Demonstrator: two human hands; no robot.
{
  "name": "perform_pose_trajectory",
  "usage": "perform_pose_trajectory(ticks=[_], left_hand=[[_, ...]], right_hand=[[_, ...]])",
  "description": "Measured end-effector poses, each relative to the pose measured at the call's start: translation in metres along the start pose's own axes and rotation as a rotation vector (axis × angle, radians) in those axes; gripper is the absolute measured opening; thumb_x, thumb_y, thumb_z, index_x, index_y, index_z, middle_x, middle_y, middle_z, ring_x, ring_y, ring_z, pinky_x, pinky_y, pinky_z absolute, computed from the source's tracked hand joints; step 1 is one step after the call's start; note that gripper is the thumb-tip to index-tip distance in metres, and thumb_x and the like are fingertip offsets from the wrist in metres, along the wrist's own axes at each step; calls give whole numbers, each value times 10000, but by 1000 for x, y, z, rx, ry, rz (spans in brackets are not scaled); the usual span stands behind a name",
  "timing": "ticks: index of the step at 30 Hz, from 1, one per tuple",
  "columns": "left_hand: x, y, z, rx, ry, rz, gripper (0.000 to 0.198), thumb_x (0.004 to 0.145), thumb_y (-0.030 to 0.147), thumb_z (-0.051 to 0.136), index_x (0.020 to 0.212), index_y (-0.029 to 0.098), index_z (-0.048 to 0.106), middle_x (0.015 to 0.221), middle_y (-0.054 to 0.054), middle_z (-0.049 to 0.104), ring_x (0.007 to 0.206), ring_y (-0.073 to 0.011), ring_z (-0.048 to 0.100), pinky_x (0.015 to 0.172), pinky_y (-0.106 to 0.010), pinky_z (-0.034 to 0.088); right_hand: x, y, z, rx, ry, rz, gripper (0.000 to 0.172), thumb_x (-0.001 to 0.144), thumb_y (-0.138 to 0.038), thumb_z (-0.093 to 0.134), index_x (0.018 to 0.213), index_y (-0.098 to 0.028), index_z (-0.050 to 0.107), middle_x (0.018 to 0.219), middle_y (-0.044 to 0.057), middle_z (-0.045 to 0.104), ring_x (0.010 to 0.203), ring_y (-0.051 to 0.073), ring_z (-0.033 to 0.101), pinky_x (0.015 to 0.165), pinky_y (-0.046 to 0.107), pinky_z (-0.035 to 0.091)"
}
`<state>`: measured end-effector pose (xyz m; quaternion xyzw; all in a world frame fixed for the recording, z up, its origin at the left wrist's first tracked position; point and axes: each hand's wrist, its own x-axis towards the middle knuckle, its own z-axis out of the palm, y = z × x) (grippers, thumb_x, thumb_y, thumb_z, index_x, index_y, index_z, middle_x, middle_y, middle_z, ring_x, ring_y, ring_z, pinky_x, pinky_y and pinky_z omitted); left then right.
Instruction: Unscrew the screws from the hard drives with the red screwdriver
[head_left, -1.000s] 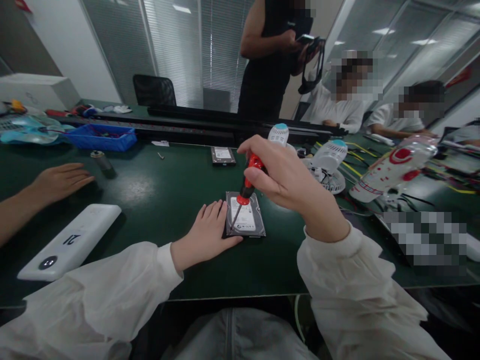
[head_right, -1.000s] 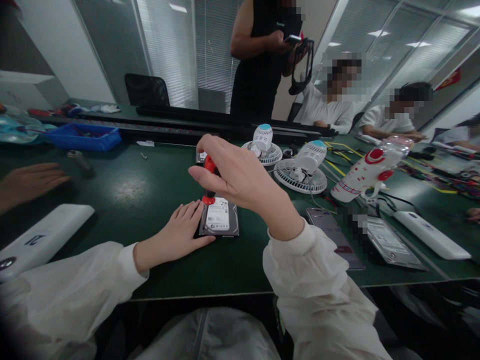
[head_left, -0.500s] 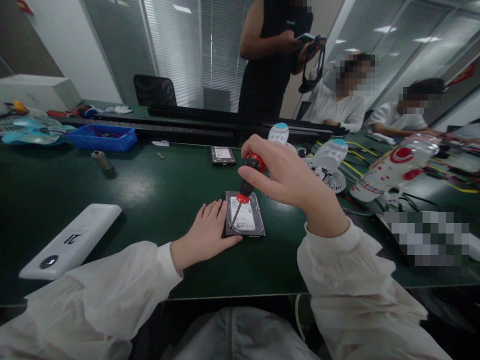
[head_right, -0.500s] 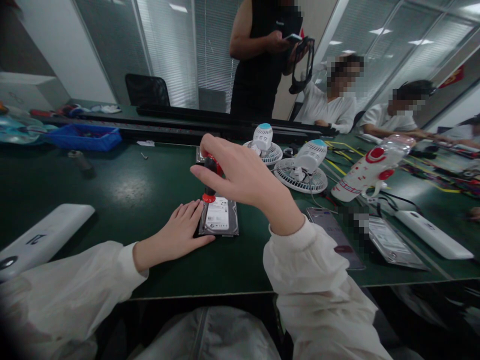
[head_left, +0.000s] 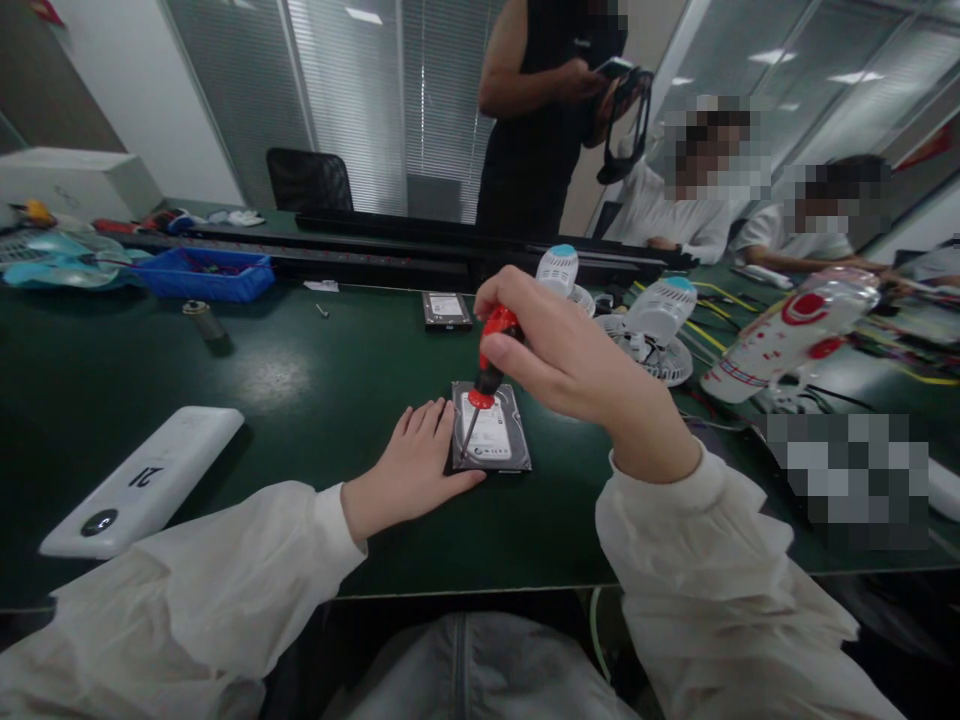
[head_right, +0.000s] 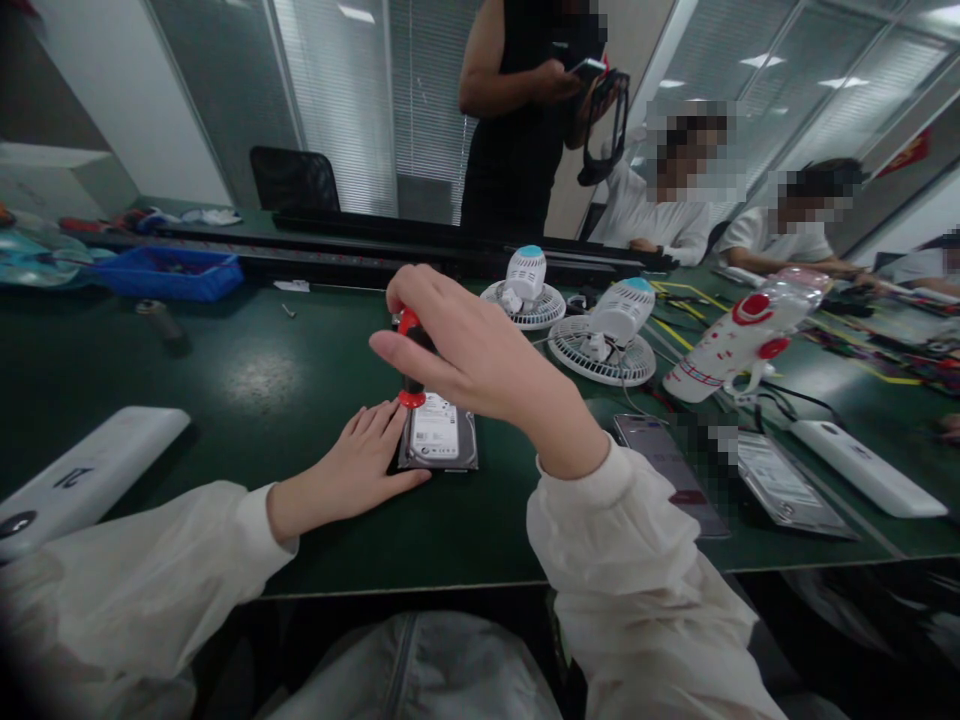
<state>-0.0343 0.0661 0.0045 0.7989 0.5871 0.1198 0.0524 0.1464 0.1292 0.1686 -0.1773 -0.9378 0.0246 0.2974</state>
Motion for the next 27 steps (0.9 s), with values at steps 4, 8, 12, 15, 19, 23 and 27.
perform_pose_trajectory(ticks=[4, 8, 12, 15, 19, 23, 27], left_hand=[[0, 1, -3, -8, -20, -1, 990, 899, 755, 476, 1575, 57, 285, 1633, -278, 355, 1531, -423, 318, 1243, -616, 245], [1, 2, -4, 1, -35, -7, 986, 908, 744, 477, 1579, 50, 279, 1642, -289, 334, 1538, -421, 305, 1246, -617, 237], [1, 3, -4, 5, -38, -9, 998, 912, 738, 478, 1584, 33, 262, 1647, -293, 320, 1541, -422, 297, 1249, -615, 229], [1, 3, -6, 0, -53, -16, 1007, 907, 746, 480, 1585, 33, 263, 1650, -287, 319, 1542, -421, 297, 1250, -610, 234], [1, 3, -6, -1, -56, -19, 1005, 906, 750, 477, 1585, 39, 267, 1647, -282, 330, 1541, -419, 300, 1249, -611, 238], [1, 2, -2, 25, -23, -10, 1011, 905, 758, 469, 1584, 36, 270, 1646, -281, 333, 1540, -419, 302, 1253, -599, 236], [1, 2, -2, 33, -33, -9, 1020, 909, 761, 459, 1590, 28, 260, 1651, -279, 324, 1542, -417, 298, 1259, -592, 228]], right_hand=[[0, 2, 1, 209, -24, -70, 212, 975, -264, 378, 1121, -180, 507, 1112, 75, 577, 933, 176, 547, 815, 335, 448], [0, -1, 2, 75, 62, 9, 220, 961, -388, 536, 1044, -184, 551, 848, -4, 573, 689, 115, 488, 680, 285, 377], [-1, -5, -1, -84, 43, 93, 322, 965, -507, 533, 982, -188, 571, 703, -33, 507, 613, 108, 435, 638, 290, 313], [-1, -5, -2, -8, 10, 34, 255, 981, -374, 426, 1092, -174, 538, 961, 45, 604, 778, 153, 512, 706, 307, 382], [0, -2, 1, 97, 15, -46, 190, 939, -217, 424, 1092, -157, 521, 1040, 65, 605, 835, 147, 529, 743, 304, 415], [0, -2, 4, -61, 88, 4, 235, 973, -409, 550, 975, -174, 544, 790, -16, 548, 664, 107, 454, 648, 273, 327], [-1, -3, 0, -96, 35, 20, 238, 1006, -394, 466, 984, -176, 559, 863, 19, 583, 738, 139, 504, 699, 294, 361]])
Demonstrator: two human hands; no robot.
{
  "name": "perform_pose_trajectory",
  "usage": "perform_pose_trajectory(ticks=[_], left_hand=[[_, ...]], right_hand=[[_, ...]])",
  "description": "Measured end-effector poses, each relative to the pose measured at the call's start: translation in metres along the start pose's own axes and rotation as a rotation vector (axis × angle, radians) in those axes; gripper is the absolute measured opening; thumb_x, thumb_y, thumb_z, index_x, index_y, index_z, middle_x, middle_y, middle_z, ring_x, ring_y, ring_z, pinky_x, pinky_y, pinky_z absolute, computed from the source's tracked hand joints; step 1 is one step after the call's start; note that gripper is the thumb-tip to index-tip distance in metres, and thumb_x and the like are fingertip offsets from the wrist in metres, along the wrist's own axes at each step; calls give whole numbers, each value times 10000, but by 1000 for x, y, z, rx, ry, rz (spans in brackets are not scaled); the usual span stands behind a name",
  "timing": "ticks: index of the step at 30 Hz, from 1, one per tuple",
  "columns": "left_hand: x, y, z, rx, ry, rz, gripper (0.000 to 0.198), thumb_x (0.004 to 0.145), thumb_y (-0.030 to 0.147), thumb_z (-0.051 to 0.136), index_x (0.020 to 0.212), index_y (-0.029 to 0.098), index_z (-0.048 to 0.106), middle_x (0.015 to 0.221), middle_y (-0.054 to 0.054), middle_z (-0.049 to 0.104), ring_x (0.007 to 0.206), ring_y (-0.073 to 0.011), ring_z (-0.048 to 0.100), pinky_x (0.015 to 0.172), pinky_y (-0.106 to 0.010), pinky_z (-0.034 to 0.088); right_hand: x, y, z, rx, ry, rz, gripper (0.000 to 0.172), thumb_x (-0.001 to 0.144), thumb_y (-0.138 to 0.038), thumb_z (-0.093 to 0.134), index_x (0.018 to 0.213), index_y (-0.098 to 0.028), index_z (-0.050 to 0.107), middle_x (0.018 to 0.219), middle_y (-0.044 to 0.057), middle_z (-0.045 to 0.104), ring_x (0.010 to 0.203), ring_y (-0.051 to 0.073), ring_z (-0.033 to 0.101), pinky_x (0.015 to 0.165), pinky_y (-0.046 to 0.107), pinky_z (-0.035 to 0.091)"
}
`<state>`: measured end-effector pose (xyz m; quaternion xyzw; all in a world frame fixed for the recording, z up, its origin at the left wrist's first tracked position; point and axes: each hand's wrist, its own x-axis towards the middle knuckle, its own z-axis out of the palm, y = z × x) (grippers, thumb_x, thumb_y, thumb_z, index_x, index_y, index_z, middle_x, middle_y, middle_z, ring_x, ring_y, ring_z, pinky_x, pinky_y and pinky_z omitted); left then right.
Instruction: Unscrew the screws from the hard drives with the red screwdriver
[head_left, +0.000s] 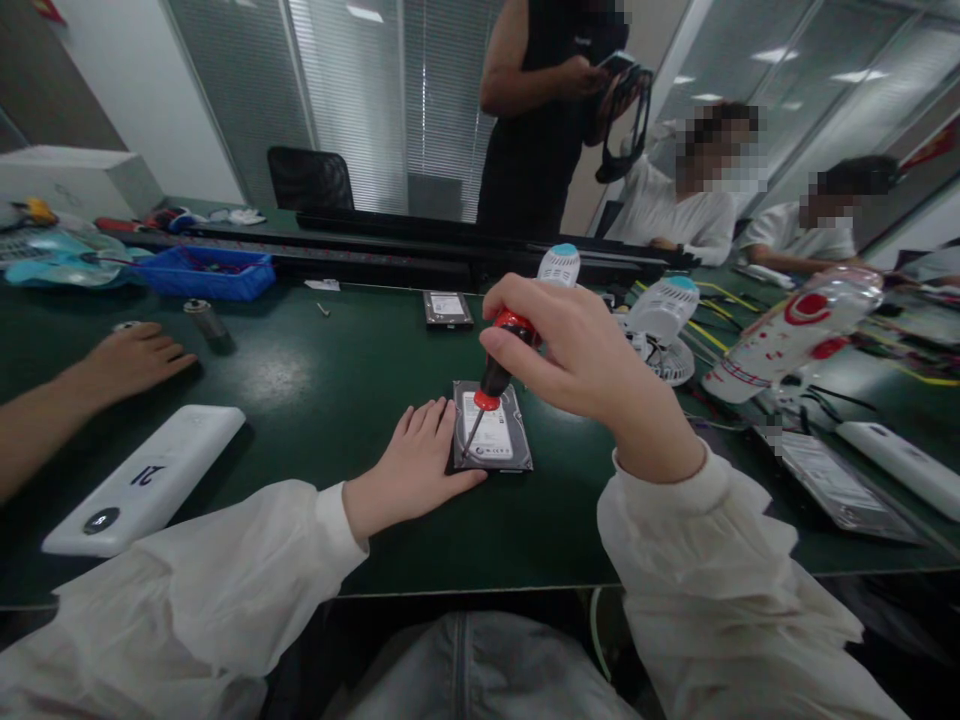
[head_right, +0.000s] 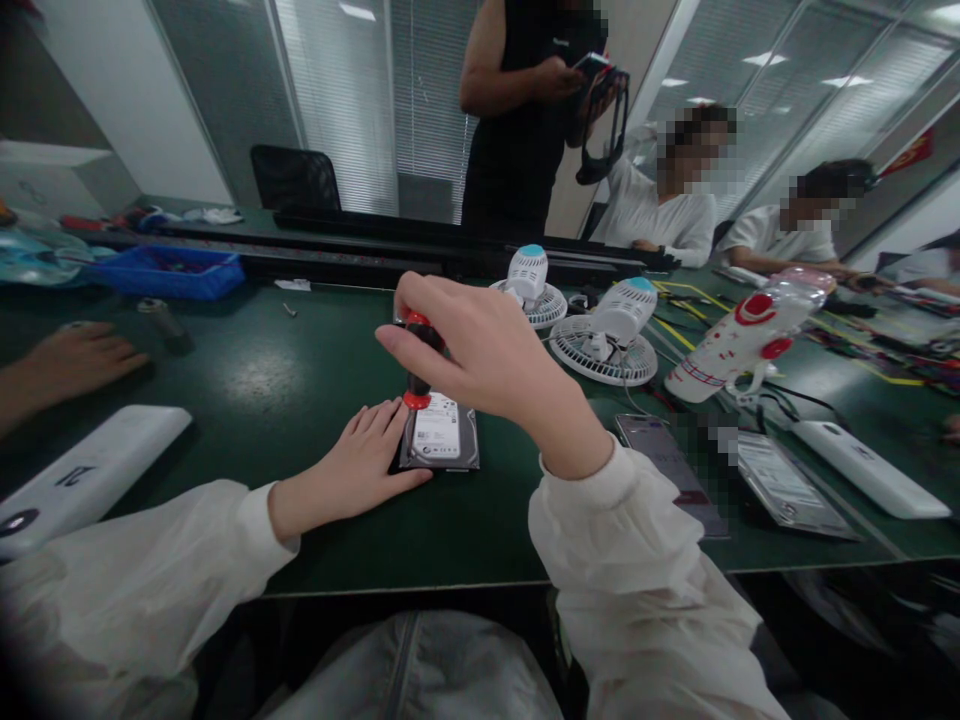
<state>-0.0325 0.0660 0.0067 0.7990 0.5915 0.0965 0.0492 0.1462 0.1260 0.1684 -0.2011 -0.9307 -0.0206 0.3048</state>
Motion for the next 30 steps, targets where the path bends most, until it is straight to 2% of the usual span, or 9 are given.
perform_pose_trajectory(ticks=[2, 4, 8, 11, 14, 17, 22, 25, 30], left_hand=[[0, 1, -2, -7, -7, -4, 1019, 906, 759, 471, 1587, 30, 267, 1649, -278, 328, 1541, -415, 302, 1259, -589, 231], [0, 1, -3, -12, -8, -8, 1009, 904, 756, 480, 1584, 38, 277, 1648, -277, 331, 1542, -411, 302, 1258, -591, 234], [0, 1, -3, -12, -16, -5, 1011, 910, 753, 471, 1587, 30, 265, 1651, -281, 321, 1546, -413, 291, 1259, -594, 232], [0, 0, -1, -14, 2, -5, 1006, 905, 756, 476, 1588, 48, 265, 1647, -274, 334, 1544, -413, 297, 1258, -598, 232], [0, -1, 0, -20, 21, -2, 990, 903, 759, 477, 1586, 73, 271, 1641, -264, 351, 1539, -409, 311, 1254, -602, 239], [-1, -1, -1, -20, 7, -1, 984, 905, 761, 471, 1576, 63, 292, 1635, -267, 356, 1537, -410, 312, 1259, -593, 233], [-1, 0, -1, -29, 8, -4, 953, 904, 736, 502, 1555, 63, 324, 1626, -274, 365, 1532, -419, 319, 1249, -611, 244], [0, 0, -1, -33, 33, 2, 947, 902, 730, 512, 1561, 79, 314, 1620, -268, 380, 1524, -421, 333, 1239, -628, 254], [0, 1, -1, -20, -6, -9, 988, 905, 737, 495, 1569, 33, 292, 1632, -289, 348, 1537, -423, 305, 1253, -609, 235]], right_hand=[[0, 1, -1, 96, -24, -72, 200, 991, -289, 417, 1068, -167, 555, 1050, 72, 611, 887, 173, 557, 793, 325, 420], [1, 2, -1, 188, -26, -132, 207, 961, -223, 421, 1101, -156, 557, 1118, 87, 613, 944, 176, 573, 839, 333, 444], [1, 3, 1, 121, 57, -64, 219, 964, -364, 567, 1023, -156, 594, 815, -7, 586, 681, 104, 496, 676, 266, 376], [0, 1, 0, -2, 49, -20, 305, 969, -460, 563, 950, -158, 601, 738, -17, 550, 644, 102, 463, 630, 267, 308], [-1, 0, -2, 33, -9, -65, 290, 1004, -368, 429, 1036, -138, 604, 919, 51, 635, 756, 140, 530, 684, 289, 363], [-1, 0, -4, 162, -40, -137, 321, 933, -232, 403, 1171, -120, 588, 1093, 90, 665, 843, 156, 578, 757, 308, 428], [-2, -2, -5, 28, 51, -20, 325, 923, -421, 599, 1071, -137, 657, 763, -5, 626, 603, 97, 486, 630, 263, 340], [-2, -3, -6, -120, 14, 17, 382, 963, -509, 526, 1024, -155, 654, 682, -14, 575, 601, 112, 469, 620, 270, 288], [-2, -2, -6, 32, -26, -66, 338, 960, -280, 411, 1165, -104, 612, 1071, 100, 693, 865, 173, 603, 757, 307, 410]])
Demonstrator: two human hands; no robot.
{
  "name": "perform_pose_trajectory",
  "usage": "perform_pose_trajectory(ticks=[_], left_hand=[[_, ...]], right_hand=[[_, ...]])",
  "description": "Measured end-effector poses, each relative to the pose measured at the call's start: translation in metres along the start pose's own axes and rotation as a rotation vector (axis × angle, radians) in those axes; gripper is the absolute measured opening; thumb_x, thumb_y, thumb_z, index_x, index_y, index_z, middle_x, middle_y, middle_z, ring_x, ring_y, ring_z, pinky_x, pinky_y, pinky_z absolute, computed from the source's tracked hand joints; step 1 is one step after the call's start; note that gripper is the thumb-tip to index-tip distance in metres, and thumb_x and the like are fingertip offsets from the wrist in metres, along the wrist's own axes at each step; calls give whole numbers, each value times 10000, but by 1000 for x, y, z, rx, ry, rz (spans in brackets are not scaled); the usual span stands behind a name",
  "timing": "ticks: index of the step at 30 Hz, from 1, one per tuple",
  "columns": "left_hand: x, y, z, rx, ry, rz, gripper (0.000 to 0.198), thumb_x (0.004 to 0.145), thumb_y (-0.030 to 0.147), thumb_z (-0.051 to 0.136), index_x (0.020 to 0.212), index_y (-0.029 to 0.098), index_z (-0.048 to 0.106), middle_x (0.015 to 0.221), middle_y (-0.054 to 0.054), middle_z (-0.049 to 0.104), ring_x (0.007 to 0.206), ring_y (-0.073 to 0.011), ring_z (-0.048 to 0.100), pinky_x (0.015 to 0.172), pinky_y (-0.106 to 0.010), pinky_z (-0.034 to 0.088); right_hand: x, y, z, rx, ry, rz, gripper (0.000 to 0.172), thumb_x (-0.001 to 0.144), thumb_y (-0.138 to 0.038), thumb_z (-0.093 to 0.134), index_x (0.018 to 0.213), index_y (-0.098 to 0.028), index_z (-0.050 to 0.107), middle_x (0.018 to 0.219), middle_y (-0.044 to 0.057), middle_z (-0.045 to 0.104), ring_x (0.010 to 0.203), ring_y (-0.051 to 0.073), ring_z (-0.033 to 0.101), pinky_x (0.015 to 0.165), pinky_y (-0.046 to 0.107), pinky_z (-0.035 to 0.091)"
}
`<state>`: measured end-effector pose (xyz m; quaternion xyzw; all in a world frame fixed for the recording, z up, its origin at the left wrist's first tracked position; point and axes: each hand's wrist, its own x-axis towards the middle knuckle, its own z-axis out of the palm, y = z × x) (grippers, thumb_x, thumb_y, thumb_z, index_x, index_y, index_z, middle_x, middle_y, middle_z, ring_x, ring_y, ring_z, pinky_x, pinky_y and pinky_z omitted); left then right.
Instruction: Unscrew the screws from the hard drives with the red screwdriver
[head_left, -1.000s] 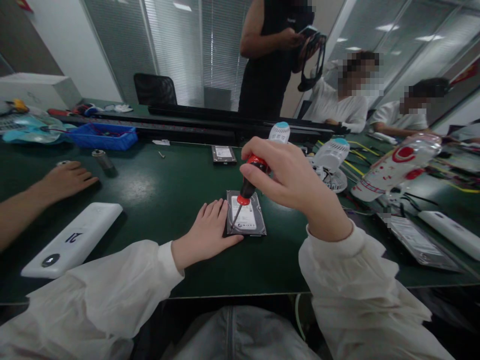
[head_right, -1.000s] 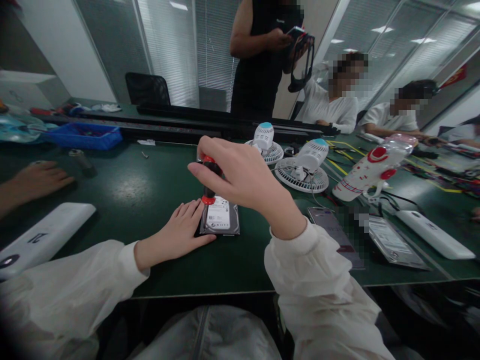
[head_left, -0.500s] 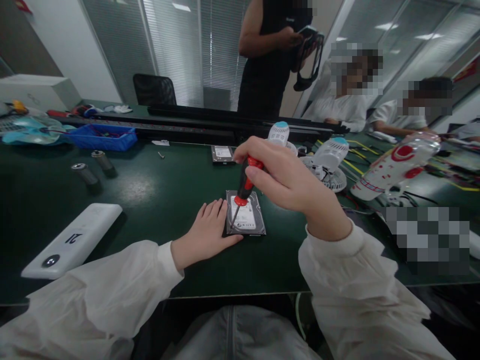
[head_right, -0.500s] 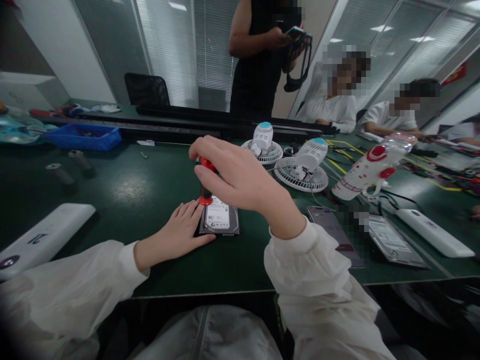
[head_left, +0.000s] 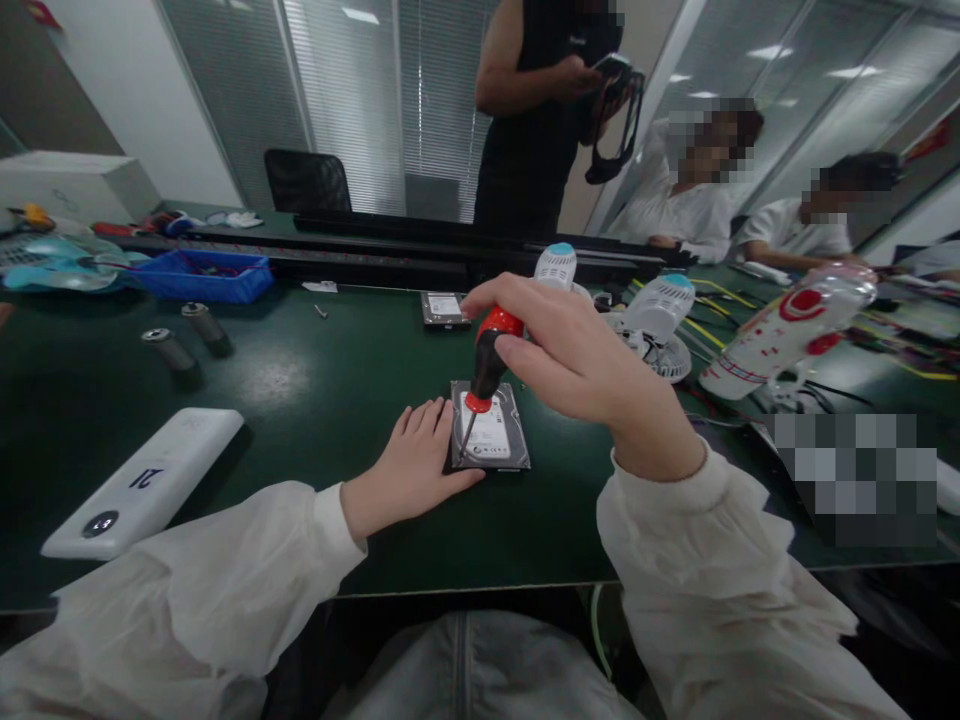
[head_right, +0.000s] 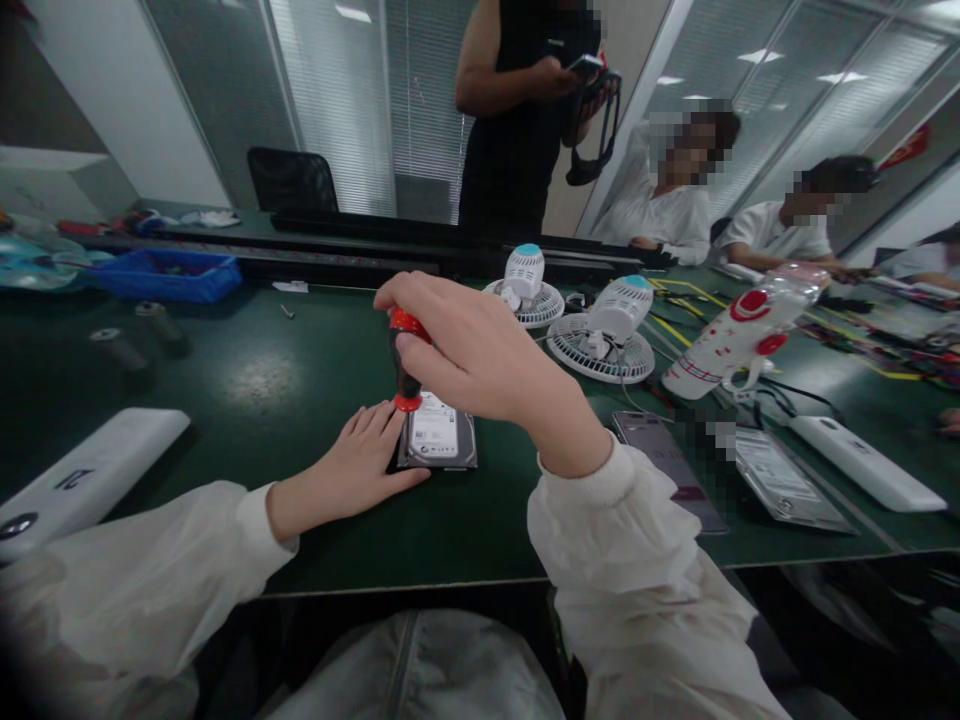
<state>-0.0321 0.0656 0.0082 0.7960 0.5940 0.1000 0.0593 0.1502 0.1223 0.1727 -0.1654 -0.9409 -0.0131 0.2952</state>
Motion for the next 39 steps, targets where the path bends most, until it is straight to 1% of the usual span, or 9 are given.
perform_pose_trajectory(ticks=[2, 8, 14, 16, 19, 22, 27, 34, 39], left_hand=[[0, 0, -1, 4, -3, -3, 985, 905, 735, 496, 1568, 35, 295, 1636, -288, 344, 1540, -418, 303, 1255, -604, 233], [0, 1, -3, -3, -12, -1, 1004, 906, 737, 490, 1589, 40, 254, 1652, -283, 316, 1541, -424, 295, 1250, -613, 235], [0, -1, -1, -10, 4, 11, 998, 903, 752, 478, 1587, 60, 256, 1640, -285, 340, 1534, -425, 313, 1241, -622, 246], [0, -3, 1, -12, 23, 19, 992, 900, 761, 472, 1586, 76, 260, 1636, -274, 353, 1530, -420, 324, 1241, -617, 251], [0, -5, 5, -13, 52, 25, 984, 897, 769, 466, 1583, 92, 266, 1634, -264, 363, 1527, -416, 333, 1237, -612, 261], [0, -4, 5, -10, 47, 23, 995, 902, 767, 457, 1582, 69, 260, 1636, -273, 354, 1530, -419, 323, 1238, -608, 258], [-1, -2, 1, 4, 30, 13, 990, 903, 752, 471, 1577, 56, 267, 1628, -278, 364, 1529, -412, 329, 1242, -599, 252], [0, -2, 2, -3, 31, 13, 987, 901, 760, 475, 1579, 70, 276, 1639, -274, 350, 1531, -415, 327, 1241, -607, 255], [0, -3, 2, -7, 37, 23, 994, 900, 765, 469, 1576, 63, 278, 1635, -278, 354, 1531, -414, 324, 1247, -598, 245]], right_hand=[[0, 1, 1, 73, 31, -35, 300, 948, -240, 443, 1129, -98, 636, 1055, 92, 698, 840, 156, 603, 758, 297, 423], [0, 3, 3, -58, 63, 70, 373, 978, -484, 541, 1066, -135, 642, 743, -8, 589, 618, 102, 461, 632, 271, 321], [1, 4, 2, 97, 5, -39, 269, 989, -336, 406, 1127, -149, 542, 1113, 97, 598, 906, 174, 553, 764, 323, 427], [1, 4, 3, 116, 16, -39, 224, 967, -292, 455, 1135, -160, 523, 1079, 74, 602, 864, 157, 548, 749, 310, 434], [0, 3, 3, 13, 50, 41, 275, 962, -387, 554, 1129, -171, 522, 924, 17, 597, 717, 122, 495, 663, 278, 380], [-1, 2, 0, -96, 25, 105, 301, 990, -433, 497, 1127, -166, 530, 826, 4, 575, 670, 126, 470, 643, 285, 338], [-2, 3, 0, 22, -16, 7, 233, 929, -256, 428, 1129, -160, 499, 1108, 94, 597, 842, 173, 544, 713, 324, 416], [0, 4, 4, -79, 32, 92, 335, 957, -498, 553, 1070, -185, 513, 820, -10, 549, 654, 113, 431, 637, 279, 321], [-1, 4, 1, 74, -20, 19, 253, 991, -368, 395, 1115, -170, 491, 1042, 66, 576, 818, 155, 514, 705, 308, 403]])
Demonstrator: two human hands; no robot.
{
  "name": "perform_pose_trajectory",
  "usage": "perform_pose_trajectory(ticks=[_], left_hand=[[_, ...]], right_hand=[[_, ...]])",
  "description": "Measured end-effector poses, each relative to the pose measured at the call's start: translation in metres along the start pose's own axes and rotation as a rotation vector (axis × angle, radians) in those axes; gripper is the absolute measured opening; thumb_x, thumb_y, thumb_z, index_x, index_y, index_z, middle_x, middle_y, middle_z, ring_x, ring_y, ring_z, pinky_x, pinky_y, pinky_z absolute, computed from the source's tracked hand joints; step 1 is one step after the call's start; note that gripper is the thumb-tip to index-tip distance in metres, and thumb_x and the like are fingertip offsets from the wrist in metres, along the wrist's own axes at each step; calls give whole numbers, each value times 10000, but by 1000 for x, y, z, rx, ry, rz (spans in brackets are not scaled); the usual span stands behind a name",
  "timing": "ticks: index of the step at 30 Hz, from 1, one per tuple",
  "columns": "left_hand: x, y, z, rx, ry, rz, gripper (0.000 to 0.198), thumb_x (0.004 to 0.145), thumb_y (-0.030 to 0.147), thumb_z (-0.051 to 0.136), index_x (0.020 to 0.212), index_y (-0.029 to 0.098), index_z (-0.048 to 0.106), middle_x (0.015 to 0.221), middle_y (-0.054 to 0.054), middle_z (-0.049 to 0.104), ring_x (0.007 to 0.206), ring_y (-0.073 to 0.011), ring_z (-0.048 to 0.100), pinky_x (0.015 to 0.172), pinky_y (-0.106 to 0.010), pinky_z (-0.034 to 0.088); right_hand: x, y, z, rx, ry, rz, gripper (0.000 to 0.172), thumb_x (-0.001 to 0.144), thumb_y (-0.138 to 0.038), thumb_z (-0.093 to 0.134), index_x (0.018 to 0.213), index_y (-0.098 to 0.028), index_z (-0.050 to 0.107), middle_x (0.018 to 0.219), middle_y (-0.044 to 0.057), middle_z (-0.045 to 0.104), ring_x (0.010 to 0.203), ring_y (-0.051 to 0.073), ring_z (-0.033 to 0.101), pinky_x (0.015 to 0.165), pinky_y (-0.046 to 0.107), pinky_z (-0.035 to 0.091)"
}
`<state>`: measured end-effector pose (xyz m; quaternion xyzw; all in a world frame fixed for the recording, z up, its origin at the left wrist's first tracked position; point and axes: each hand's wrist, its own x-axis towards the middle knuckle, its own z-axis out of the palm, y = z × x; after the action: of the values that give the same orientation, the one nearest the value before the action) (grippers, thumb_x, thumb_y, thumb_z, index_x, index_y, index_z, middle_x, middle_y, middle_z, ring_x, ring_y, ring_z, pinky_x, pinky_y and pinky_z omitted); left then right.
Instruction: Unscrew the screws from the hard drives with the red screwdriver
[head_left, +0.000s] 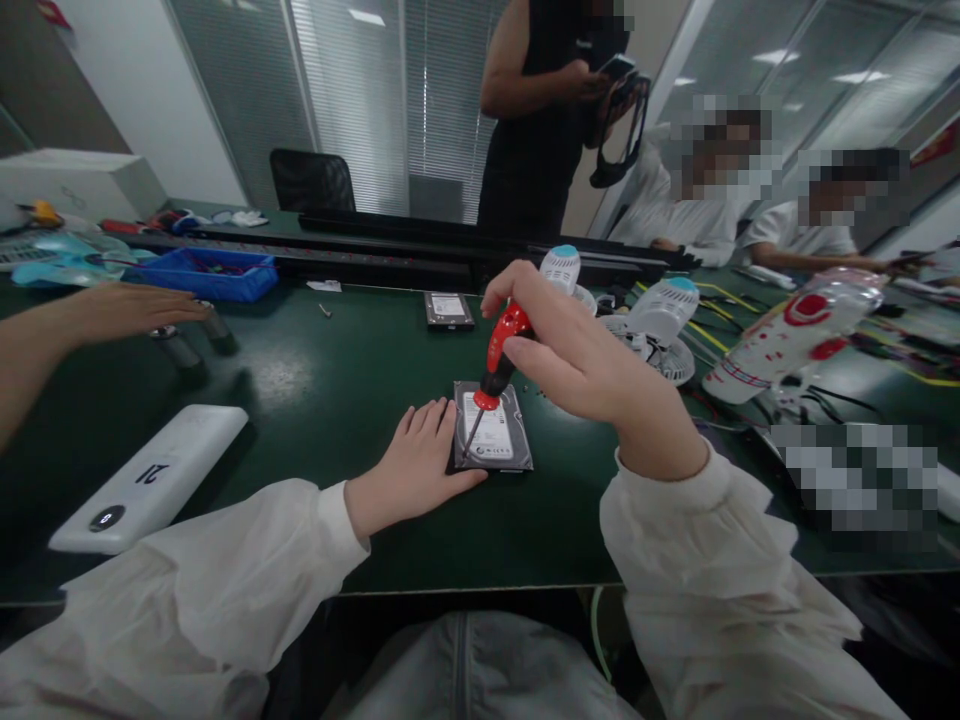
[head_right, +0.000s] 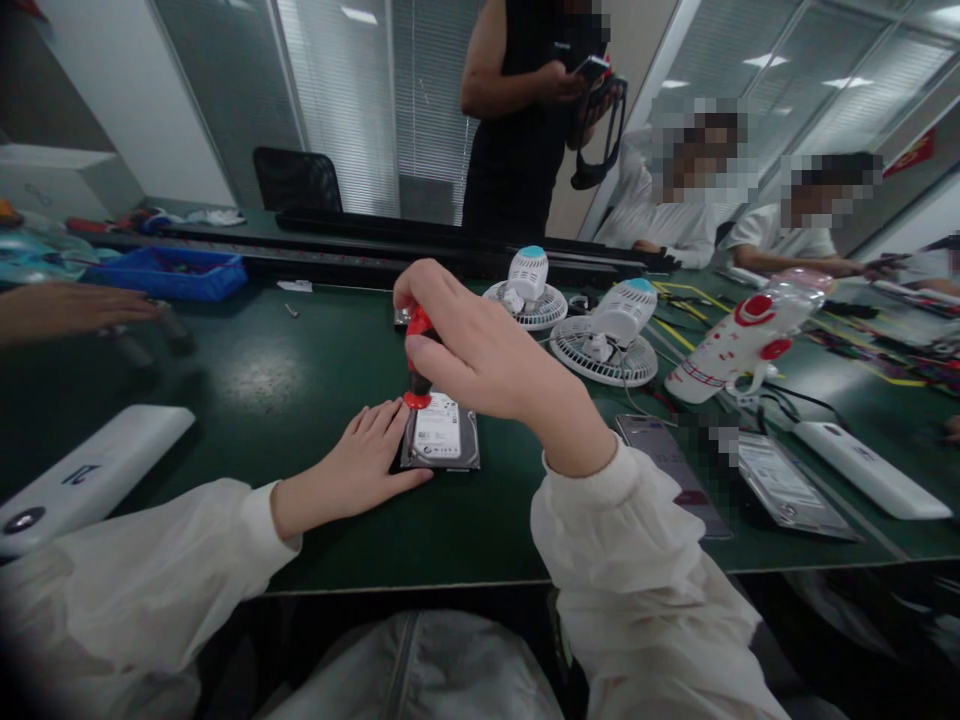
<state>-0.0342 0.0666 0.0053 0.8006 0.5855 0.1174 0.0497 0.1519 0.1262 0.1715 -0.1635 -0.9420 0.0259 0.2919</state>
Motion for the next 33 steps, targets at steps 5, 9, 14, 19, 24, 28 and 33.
perform_pose_trajectory(ticks=[5, 9, 14, 19, 24, 28, 33], left_hand=[[0, -1, 2, -18, 14, 8, 976, 903, 765, 461, 1581, 88, 276, 1637, -275, 351, 1528, -422, 325, 1230, -627, 261], [0, -2, 2, -15, 6, 5, 998, 903, 763, 463, 1580, 57, 266, 1639, -289, 337, 1528, -431, 318, 1232, -624, 255], [0, 0, 0, -12, -5, 1, 983, 904, 754, 474, 1575, 62, 277, 1627, -288, 361, 1526, -423, 331, 1232, -618, 257], [0, -1, 3, -7, 22, 4, 968, 900, 754, 474, 1577, 90, 278, 1628, -276, 367, 1523, -416, 340, 1230, -619, 258], [0, 0, 1, 1, 13, 4, 974, 903, 747, 474, 1571, 65, 277, 1631, -282, 357, 1525, -417, 333, 1233, -613, 256], [0, 2, -2, -4, -10, -6, 979, 901, 749, 478, 1568, 59, 282, 1626, -283, 364, 1525, -417, 333, 1239, -608, 252], [0, 3, -3, -2, -17, -16, 965, 900, 738, 501, 1555, 57, 311, 1623, -290, 364, 1531, -416, 324, 1248, -601, 242]], right_hand=[[0, -2, 0, -23, 39, 18, 277, 950, -397, 567, 1120, -191, 493, 933, 13, 580, 735, 127, 501, 678, 282, 386], [-1, -1, 0, -175, 21, 115, 373, 941, -526, 584, 1090, -191, 520, 785, -14, 541, 646, 120, 438, 640, 278, 324], [0, 0, 0, -9, -27, 11, 245, 968, -325, 434, 1149, -167, 487, 1094, 72, 583, 812, 153, 514, 717, 315, 415], [1, -1, 3, -26, 59, 23, 262, 940, -390, 577, 1086, -184, 504, 889, -2, 585, 688, 117, 478, 655, 278, 362], [1, -2, 2, -191, 27, 107, 337, 952, -511, 546, 1039, -185, 539, 800, -2, 570, 660, 132, 452, 649, 283, 318], [1, -2, 1, -30, -9, -11, 248, 967, -320, 402, 1122, -167, 518, 1094, 88, 597, 873, 179, 540, 744, 320, 415], [0, -3, 2, -35, 34, 3, 276, 953, -377, 554, 1127, -163, 543, 858, -2, 570, 680, 116, 474, 661, 276, 365]])
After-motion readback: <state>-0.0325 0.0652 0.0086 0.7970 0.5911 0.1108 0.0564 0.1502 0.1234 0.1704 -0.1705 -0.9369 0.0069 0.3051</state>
